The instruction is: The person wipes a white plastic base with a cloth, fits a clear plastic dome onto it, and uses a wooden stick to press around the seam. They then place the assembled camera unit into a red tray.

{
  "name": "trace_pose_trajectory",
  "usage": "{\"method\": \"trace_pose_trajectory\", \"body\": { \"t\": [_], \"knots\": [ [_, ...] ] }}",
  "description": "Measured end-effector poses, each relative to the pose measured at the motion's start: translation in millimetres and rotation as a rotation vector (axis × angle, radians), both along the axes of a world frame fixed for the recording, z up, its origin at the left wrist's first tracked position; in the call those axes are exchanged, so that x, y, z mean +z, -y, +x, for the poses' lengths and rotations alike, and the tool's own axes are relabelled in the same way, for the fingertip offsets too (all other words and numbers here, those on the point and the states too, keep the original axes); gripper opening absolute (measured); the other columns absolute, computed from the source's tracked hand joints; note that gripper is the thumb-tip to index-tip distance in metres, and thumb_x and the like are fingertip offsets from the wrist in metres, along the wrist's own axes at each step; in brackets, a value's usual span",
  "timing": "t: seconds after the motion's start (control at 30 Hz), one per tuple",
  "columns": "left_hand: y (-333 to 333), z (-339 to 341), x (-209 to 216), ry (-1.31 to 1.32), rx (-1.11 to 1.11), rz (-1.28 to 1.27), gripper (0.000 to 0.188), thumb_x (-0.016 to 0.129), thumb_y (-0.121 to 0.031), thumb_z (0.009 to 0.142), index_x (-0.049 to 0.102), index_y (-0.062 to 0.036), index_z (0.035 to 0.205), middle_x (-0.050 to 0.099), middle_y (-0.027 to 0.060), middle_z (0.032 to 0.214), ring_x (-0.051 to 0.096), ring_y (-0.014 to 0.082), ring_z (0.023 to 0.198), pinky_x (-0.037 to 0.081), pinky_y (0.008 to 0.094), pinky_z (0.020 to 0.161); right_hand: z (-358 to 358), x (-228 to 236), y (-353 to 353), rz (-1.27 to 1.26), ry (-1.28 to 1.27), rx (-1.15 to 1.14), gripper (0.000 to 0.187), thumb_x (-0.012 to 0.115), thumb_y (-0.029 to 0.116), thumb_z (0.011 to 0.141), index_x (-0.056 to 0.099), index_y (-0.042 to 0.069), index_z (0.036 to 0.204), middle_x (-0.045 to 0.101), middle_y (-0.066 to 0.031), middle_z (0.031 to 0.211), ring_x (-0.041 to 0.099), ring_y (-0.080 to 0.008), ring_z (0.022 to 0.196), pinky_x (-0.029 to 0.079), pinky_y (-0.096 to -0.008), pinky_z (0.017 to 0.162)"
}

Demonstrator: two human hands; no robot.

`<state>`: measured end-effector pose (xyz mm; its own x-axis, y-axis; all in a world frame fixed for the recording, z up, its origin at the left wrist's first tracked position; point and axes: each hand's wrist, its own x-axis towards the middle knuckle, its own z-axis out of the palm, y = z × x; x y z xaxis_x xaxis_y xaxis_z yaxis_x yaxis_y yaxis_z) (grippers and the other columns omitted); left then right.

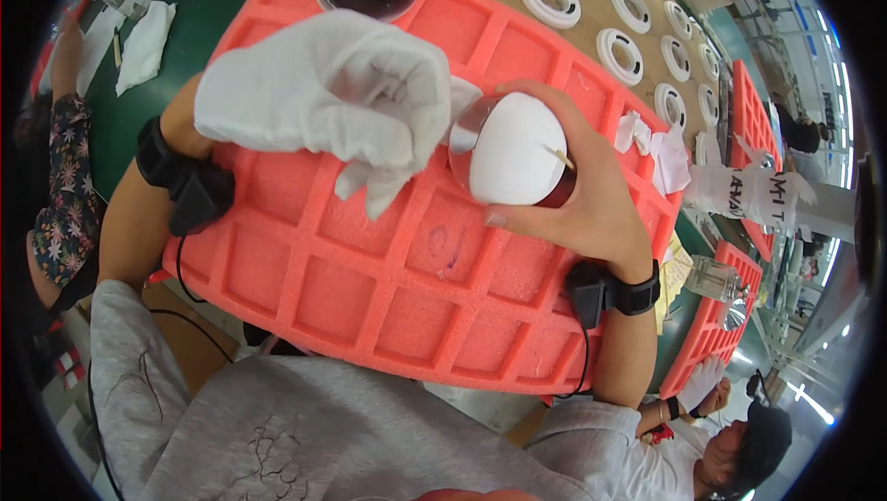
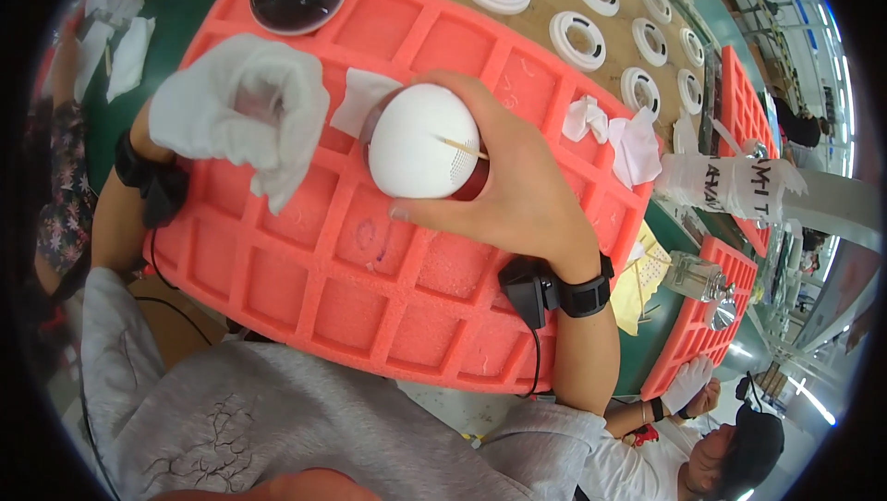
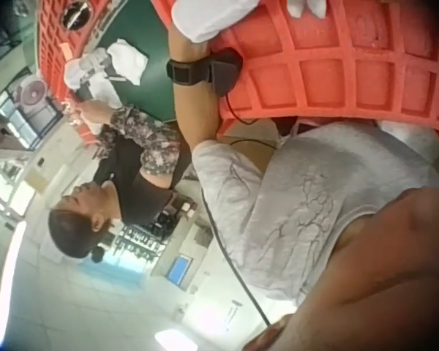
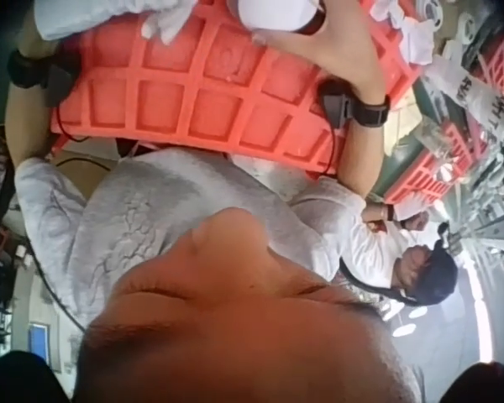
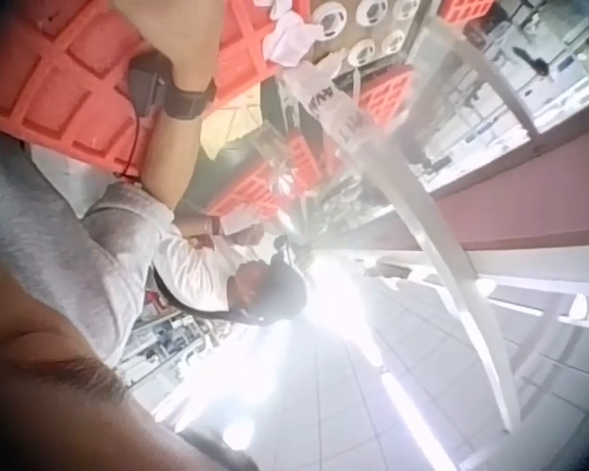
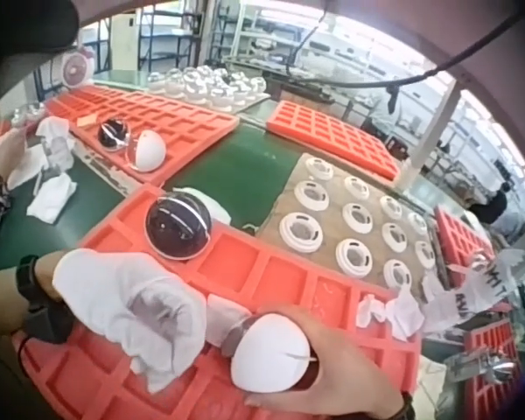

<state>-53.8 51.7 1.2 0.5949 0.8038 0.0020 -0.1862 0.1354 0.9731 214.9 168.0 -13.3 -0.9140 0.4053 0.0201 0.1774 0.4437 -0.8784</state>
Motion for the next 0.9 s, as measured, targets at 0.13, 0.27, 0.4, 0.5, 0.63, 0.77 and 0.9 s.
{"method": "trace_pose_trajectory", "body": {
  "t": [0.13,0.27,0.4,0.5,0.63,0.77,0.9],
  "knots": [
    [5.9,11.3,18.1,-0.123,0.207,-0.088,0.01,0.069,-0.007,0.092,0.064,0.0004,0.091,0.07,0.0091,0.086,0.068,0.016,0.064,0.051,0.0258,0.053,-0.6,4.5,3.4,-0.032,0.017,0.006,0.093,0.093,0.018,0.064,0.048,0.007,0.144,0.061,-0.0107,0.134,0.059,-0.0232,0.124,0.045,-0.0396,0.108],
    [3.5,10.3,15.6,-0.209,0.296,-0.064,0.009,0.067,-0.009,0.095,0.064,0.0,0.094,0.071,0.0071,0.087,0.068,0.013,0.065,0.053,0.025,0.056,-2.9,3.3,0.9,-0.041,0.016,0.004,0.093,0.093,0.019,0.064,0.048,0.007,0.144,0.061,-0.0112,0.134,0.059,-0.0235,0.124,0.045,-0.0397,0.108],
    [2.5,13.8,16.8,-0.304,0.319,0.01,0.004,0.067,-0.006,0.095,0.067,-0.0018,0.096,0.071,0.0046,0.09,0.068,0.0119,0.07,0.055,0.0254,0.062,-3.2,2.6,1.1,-0.017,-0.018,-0.003,0.089,0.093,0.021,0.066,0.05,0.007,0.142,0.064,-0.0127,0.128,0.063,-0.025,0.119,0.049,-0.039,0.105],
    [0.5,13.4,8.5,-0.374,0.36,0.206,0.004,0.068,-0.003,0.093,0.068,-0.0031,0.098,0.071,0.0035,0.092,0.068,0.0125,0.076,0.055,0.0263,0.067,-3.0,4.2,1.0,-0.018,-0.012,-0.003,0.089,0.093,0.021,0.066,0.05,0.007,0.142,0.064,-0.0125,0.128,0.063,-0.0248,0.119,0.049,-0.039,0.105],
    [-3.9,10.1,-1.4,-0.441,0.422,0.605,0.011,0.07,0.0,0.091,0.07,-0.0049,0.101,0.07,0.004,0.095,0.068,0.0143,0.084,0.056,0.0279,0.075,-3.2,4.6,0.9,-0.033,0.011,-0.001,0.091,0.093,0.02,0.064,0.049,0.007,0.143,0.063,-0.0117,0.132,0.061,-0.0235,0.122,0.047,-0.0395,0.107],
    [-5.9,10.4,-6.6,-0.479,0.468,0.711,0.018,0.069,0.002,0.089,0.071,-0.0058,0.106,0.069,0.0056,0.097,0.067,0.0161,0.088,0.054,0.0291,0.079,-3.2,2.9,2.2,0.043,-0.048,0.012,0.089,0.093,0.02,0.066,0.048,0.006,0.141,0.064,-0.0139,0.129,0.064,-0.0255,0.12,0.051,-0.0399,0.103],
    [-5.7,13.9,-8.6,-0.491,0.558,0.666,0.027,0.067,0.005,0.089,0.07,-0.0059,0.113,0.067,0.0055,0.098,0.064,0.0154,0.092,0.052,0.0288,0.079,-4.9,3.8,7.6,0.129,-0.098,-0.018,0.088,0.092,0.019,0.068,0.045,0.005,0.142,0.062,-0.0148,0.131,0.065,-0.0279,0.119,0.053,-0.0409,0.101]
  ]
}}
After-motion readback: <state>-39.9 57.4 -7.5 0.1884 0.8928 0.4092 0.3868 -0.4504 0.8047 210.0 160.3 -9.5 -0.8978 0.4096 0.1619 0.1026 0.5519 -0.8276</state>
